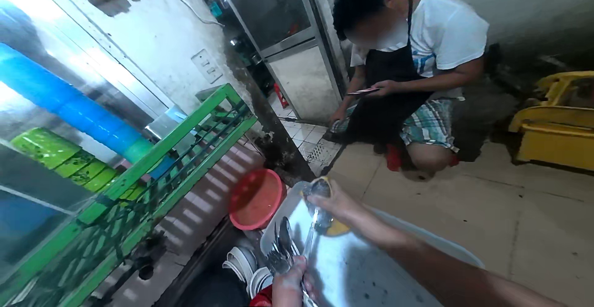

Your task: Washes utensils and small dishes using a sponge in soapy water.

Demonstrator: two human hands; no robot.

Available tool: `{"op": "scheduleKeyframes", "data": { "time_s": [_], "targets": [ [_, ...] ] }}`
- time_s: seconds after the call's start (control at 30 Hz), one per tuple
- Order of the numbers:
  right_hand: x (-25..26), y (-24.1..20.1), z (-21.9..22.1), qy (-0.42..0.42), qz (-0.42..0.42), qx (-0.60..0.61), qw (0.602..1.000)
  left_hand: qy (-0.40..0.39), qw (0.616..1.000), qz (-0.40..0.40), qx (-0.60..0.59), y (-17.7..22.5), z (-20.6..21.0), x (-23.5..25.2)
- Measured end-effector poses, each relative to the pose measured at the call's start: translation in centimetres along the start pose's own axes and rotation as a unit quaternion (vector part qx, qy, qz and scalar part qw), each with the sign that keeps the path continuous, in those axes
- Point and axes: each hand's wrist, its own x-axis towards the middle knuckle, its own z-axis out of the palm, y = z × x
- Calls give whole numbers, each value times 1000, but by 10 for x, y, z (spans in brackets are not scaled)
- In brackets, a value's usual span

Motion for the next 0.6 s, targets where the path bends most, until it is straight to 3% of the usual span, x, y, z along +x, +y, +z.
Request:
{"op": "scheduleKeyframes", "data": {
  "time_s": [0.1, 0.23, 0.33, 0.43, 0.5, 0.6],
  "targets": [
    [-29, 8, 35, -87, 1, -32, 996, 22, 999, 18, -41, 2, 12, 5],
    [-18, -5, 10, -143, 3, -168, 975, -2, 995, 27, -91, 0, -7, 5],
    [-13, -11, -1, -320, 6, -358, 877, -43, 986, 31, -155, -5, -13, 11],
    [-22, 2, 24, -452, -25, -408, 793, -108, 987, 22, -114, -7, -6, 10],
    [-29, 10, 33, -461, -38, -421, 780, -130, 989, 12, -68, -6, -3, 12],
    [-44, 14, 32, -443, -43, -434, 783, -109, 985, 30, -127, -1, -3, 19]
  ]
}}
